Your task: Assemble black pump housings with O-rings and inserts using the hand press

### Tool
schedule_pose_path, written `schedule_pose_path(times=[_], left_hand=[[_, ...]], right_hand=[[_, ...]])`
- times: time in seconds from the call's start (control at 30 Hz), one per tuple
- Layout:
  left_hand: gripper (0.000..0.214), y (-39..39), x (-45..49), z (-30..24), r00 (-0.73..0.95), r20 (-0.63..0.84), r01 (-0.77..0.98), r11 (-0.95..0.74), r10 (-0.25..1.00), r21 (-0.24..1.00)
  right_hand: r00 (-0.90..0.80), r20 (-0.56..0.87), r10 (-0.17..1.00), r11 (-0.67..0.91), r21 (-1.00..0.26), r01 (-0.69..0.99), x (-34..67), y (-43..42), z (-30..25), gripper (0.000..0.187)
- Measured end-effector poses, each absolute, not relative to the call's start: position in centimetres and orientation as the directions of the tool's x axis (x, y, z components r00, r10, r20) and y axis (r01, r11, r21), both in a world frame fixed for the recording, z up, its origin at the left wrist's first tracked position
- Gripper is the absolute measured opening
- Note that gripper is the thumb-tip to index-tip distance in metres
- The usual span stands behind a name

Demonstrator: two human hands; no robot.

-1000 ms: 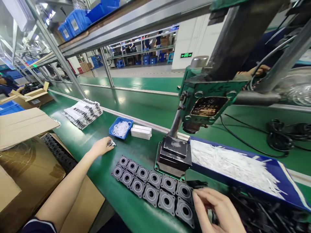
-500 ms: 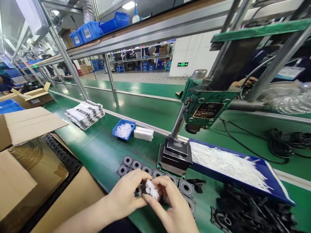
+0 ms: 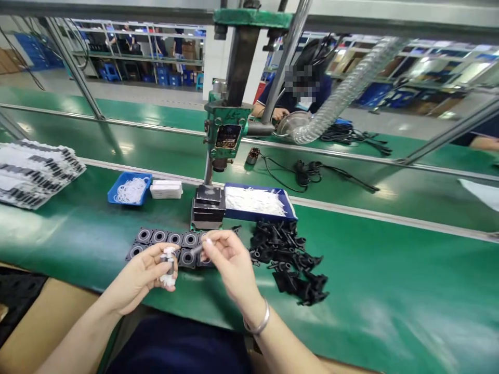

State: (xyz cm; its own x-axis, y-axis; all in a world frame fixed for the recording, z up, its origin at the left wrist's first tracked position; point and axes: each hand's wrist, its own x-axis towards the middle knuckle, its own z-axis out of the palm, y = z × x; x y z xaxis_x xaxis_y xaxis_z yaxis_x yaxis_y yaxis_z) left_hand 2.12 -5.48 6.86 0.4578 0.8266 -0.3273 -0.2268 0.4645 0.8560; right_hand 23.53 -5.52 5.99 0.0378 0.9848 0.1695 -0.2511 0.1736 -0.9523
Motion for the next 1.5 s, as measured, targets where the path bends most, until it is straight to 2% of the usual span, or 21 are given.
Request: schedule_pose_path(times=[0.07, 0.1, 0.17, 0.23, 0.43, 0.5, 0.63, 0.7, 0.77, 0.9, 0.97, 1.07, 1.2, 1.3, 1.37, 1.43, 1.5], left_hand=[[0.044, -5.6, 2.1, 6.7, 0.393, -0.331, -0.239, 0.443, 0.858, 0.864], [0.045, -5.7, 2.1, 6.7, 0.367, -0.331, -0.24, 0.432, 0.869, 0.869], [0.047, -5.8, 2.2, 6.7, 0.341, -0.333, -0.232, 0.422, 0.879, 0.876], [0.048, -5.8, 2.4, 6.8, 0.343, -0.332, -0.217, 0.418, 0.878, 0.882], [0.05, -6.0, 3.6, 6.6, 0.283, -0.249, -0.167, 0.304, 0.926, 0.938], [0.047, -6.2, 4.2, 6.2, 0.247, -0.208, -0.144, 0.249, 0.946, 0.958], [0.04, -6.6, 6.0, 5.2, 0.263, -0.164, -0.178, 0.215, 0.951, 0.96], [0.037, -6.9, 6.7, 4.8, 0.285, -0.168, -0.208, 0.232, 0.944, 0.95], [0.035, -7.1, 7.1, 4.7, 0.294, -0.173, -0.222, 0.244, 0.94, 0.944], [0.039, -7.1, 7.0, 4.7, 0.258, -0.186, -0.254, 0.252, 0.948, 0.934], [0.039, -6.9, 6.7, 4.7, 0.211, -0.194, -0.282, 0.25, 0.958, 0.926], [0.041, -6.6, 6.4, 4.7, 0.161, -0.206, -0.273, 0.244, 0.965, 0.93], [0.045, -6.6, 6.4, 4.7, 0.2, -0.209, -0.228, 0.253, 0.957, 0.94], [0.046, -6.6, 6.5, 4.6, 0.218, -0.174, -0.206, 0.22, 0.96, 0.954], [0.047, -6.7, 6.7, 4.5, 0.217, -0.136, -0.168, 0.174, 0.967, 0.97], [0.047, -6.8, 7.0, 4.3, 0.236, -0.103, -0.108, 0.131, 0.966, 0.986], [0.044, -6.9, 7.3, 4.2, 0.273, -0.09, -0.036, 0.104, 0.958, 0.994]], right_hand=[[0.165, 0.254, 0.953, 0.268, -0.961, -0.069, 25.4, -4.7, 5.8, 0.014], [0.176, 0.295, 0.939, 0.289, -0.956, 0.059, 26.3, -4.3, 5.5, 0.015], [0.115, 0.367, 0.923, 0.311, -0.888, 0.337, 27.9, -3.5, 4.7, 0.015], [0.031, 0.412, 0.911, 0.336, -0.782, 0.526, 28.8, -3.0, 3.6, 0.016], [-0.171, 0.468, 0.867, 0.449, -0.587, 0.673, 28.8, -4.0, 4.4, 0.014], [-0.184, 0.467, 0.865, 0.462, -0.599, 0.655, 28.2, -5.4, 5.6, 0.024], [-0.328, 0.269, 0.906, 0.382, -0.853, 0.356, 25.8, -8.5, 6.1, 0.056], [-0.309, 0.221, 0.925, 0.312, -0.906, 0.286, 24.6, -9.5, 4.9, 0.05], [-0.223, 0.196, 0.955, 0.245, -0.945, 0.218, 24.0, -10.0, 3.7, 0.038], [-0.068, 0.119, 0.991, 0.123, -0.991, 0.052, 25.0, -9.7, 3.4, 0.024], [0.046, 0.139, 0.989, 0.133, -0.984, 0.117, 26.4, -9.1, 4.1, 0.019], [0.097, 0.305, 0.947, 0.245, -0.885, 0.396, 28.5, -8.1, 4.9, 0.014], [-0.124, 0.486, 0.865, 0.44, -0.616, 0.653, 29.6, -7.2, 4.1, 0.019], [-0.284, 0.471, 0.835, 0.517, -0.494, 0.699, 29.6, -6.9, 3.8, 0.026], [-0.316, 0.443, 0.839, 0.527, -0.514, 0.678, 29.4, -6.8, 4.3, 0.032], [-0.306, 0.413, 0.857, 0.512, -0.625, 0.589, 29.0, -6.9, 5.2, 0.046], [-0.339, 0.357, 0.87, 0.483, -0.752, 0.448, 28.4, -7.0, 6.1, 0.043]])
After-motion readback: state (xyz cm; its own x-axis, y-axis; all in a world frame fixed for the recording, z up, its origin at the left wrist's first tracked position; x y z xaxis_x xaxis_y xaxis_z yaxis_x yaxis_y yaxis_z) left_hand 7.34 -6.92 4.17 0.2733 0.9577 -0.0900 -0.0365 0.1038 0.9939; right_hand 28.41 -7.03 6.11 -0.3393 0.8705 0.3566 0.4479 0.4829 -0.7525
